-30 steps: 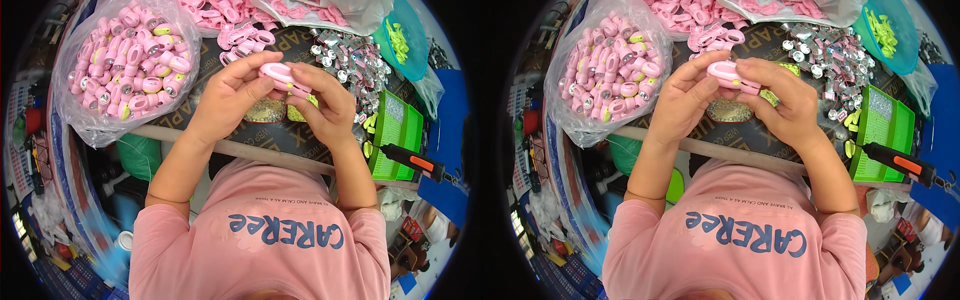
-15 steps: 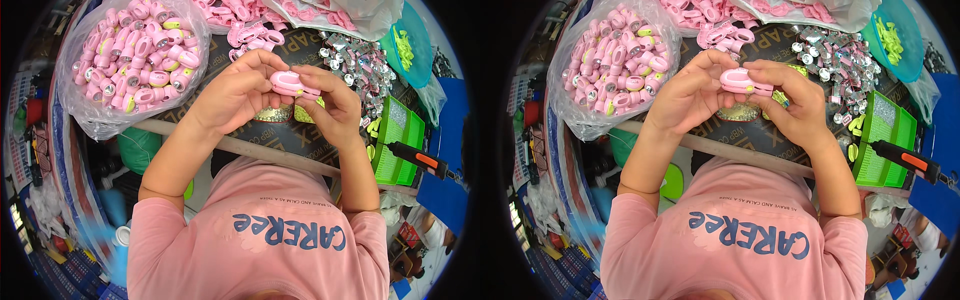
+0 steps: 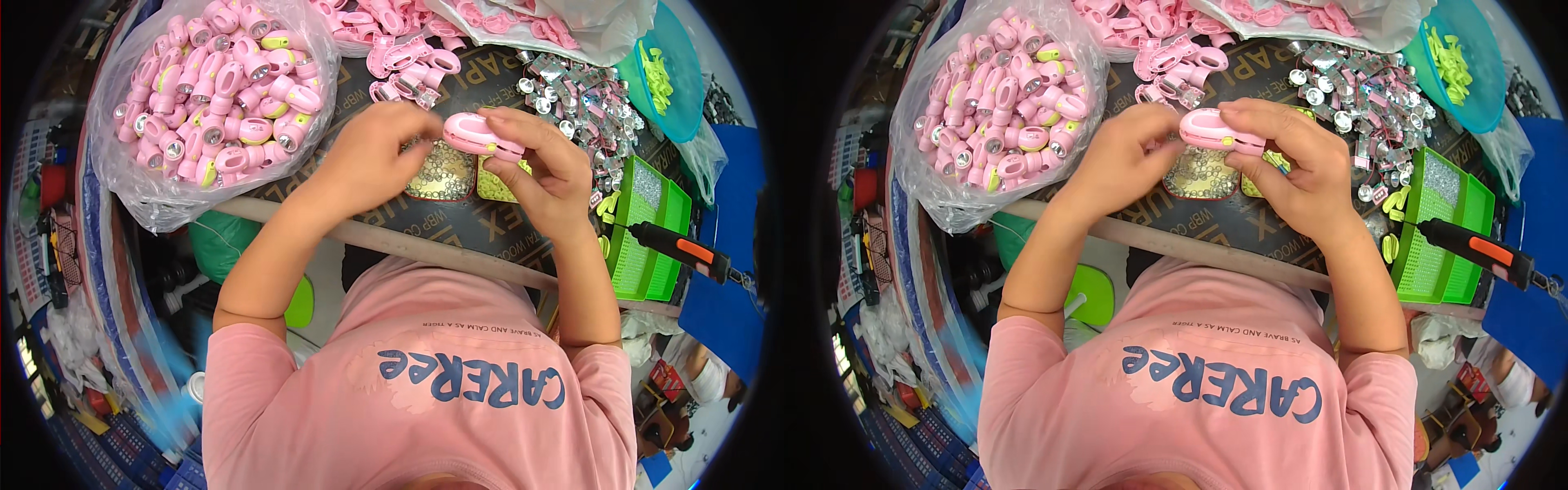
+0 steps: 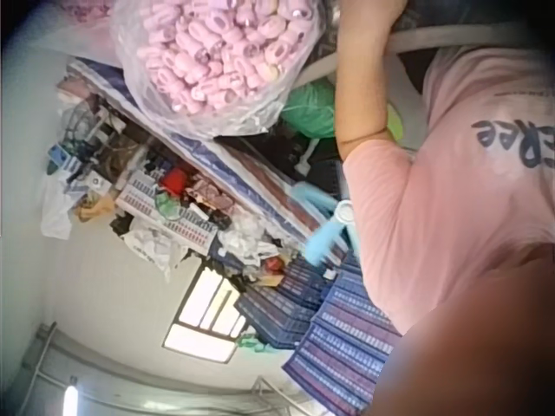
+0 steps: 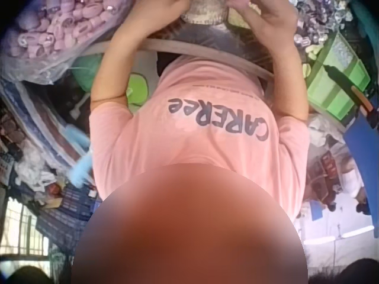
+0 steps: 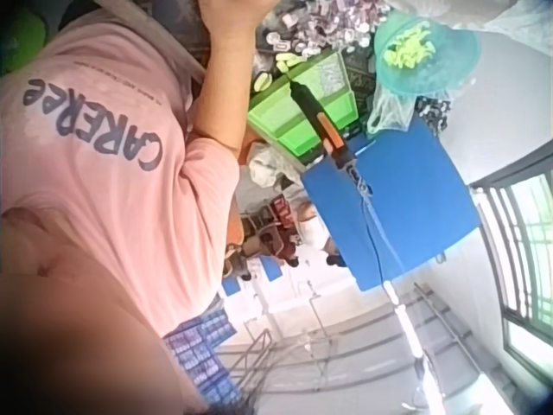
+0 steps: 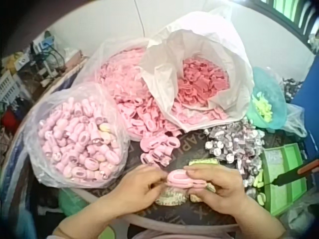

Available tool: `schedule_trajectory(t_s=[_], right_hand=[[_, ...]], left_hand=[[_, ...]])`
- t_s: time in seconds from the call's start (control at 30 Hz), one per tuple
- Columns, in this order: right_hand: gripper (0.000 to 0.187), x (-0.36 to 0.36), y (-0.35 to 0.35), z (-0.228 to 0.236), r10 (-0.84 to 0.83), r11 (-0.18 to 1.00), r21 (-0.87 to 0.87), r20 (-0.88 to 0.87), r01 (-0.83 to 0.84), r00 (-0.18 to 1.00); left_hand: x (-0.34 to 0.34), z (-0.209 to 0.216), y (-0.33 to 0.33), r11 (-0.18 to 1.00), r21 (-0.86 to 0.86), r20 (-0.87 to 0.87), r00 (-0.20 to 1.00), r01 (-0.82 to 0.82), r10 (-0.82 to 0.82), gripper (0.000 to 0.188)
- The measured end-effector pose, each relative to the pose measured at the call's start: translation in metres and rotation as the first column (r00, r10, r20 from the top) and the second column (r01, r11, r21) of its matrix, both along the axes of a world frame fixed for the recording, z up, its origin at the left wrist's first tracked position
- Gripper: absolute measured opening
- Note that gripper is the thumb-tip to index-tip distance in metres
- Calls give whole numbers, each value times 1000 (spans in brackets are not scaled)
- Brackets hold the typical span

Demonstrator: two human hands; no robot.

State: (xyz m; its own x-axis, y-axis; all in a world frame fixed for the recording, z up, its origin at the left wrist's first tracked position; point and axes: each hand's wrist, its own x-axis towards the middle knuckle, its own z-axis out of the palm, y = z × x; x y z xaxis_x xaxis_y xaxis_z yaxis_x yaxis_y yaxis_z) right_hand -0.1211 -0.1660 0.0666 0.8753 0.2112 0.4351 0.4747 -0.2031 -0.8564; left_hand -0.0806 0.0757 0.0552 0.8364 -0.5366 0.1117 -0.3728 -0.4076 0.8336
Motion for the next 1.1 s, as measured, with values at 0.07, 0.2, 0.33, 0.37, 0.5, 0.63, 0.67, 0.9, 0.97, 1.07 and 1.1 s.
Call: schedule_trajectory(t_s=[0.07,0.2,0.33,0.37,0.5,0.63,0.67,0.9,0.97,1.07,1.1], right_hand=[[43,1,-1,0,-3,1000,-20,-2,3,1000],[44,1,1,-1,-22,1000,-5,-11,22,1000],[45,-1,-1,1,-48,999,1,-41,48,998],[45,-2,-2,1,-60,998,-26,-28,60,998],[46,-4,-6,4,-103,993,-58,-45,100,994],[46,-7,-5,10,-97,995,-49,-92,93,991],[46,-7,-4,12,-95,994,-68,-70,90,993],[45,-8,0,17,-96,994,-63,-66,92,993],[45,-8,3,16,-113,989,-98,1,112,994],[45,-7,6,18,-130,979,-145,93,143,987],[45,-7,6,19,-134,976,-157,117,151,984]], left_hand=[[-8,-5,-6,976,212,391,912,42,-125,12],[-13,-21,-14,918,395,503,830,27,-241,12],[-14,-23,-19,934,356,506,836,22,-212,12],[-15,-21,-20,941,338,504,842,12,-192,11],[-10,-11,-15,986,164,466,880,13,-89,6],[-10,2,-11,953,-266,370,897,-148,243,16],[-10,3,-13,944,-305,372,896,-129,243,15],[-7,10,-8,957,-281,452,870,-71,197,19],[-7,11,-7,964,-257,494,847,-71,194,20],[-5,16,-6,977,-204,568,805,-67,174,22],[-4,19,-5,983,-174,598,786,-63,157,23]])
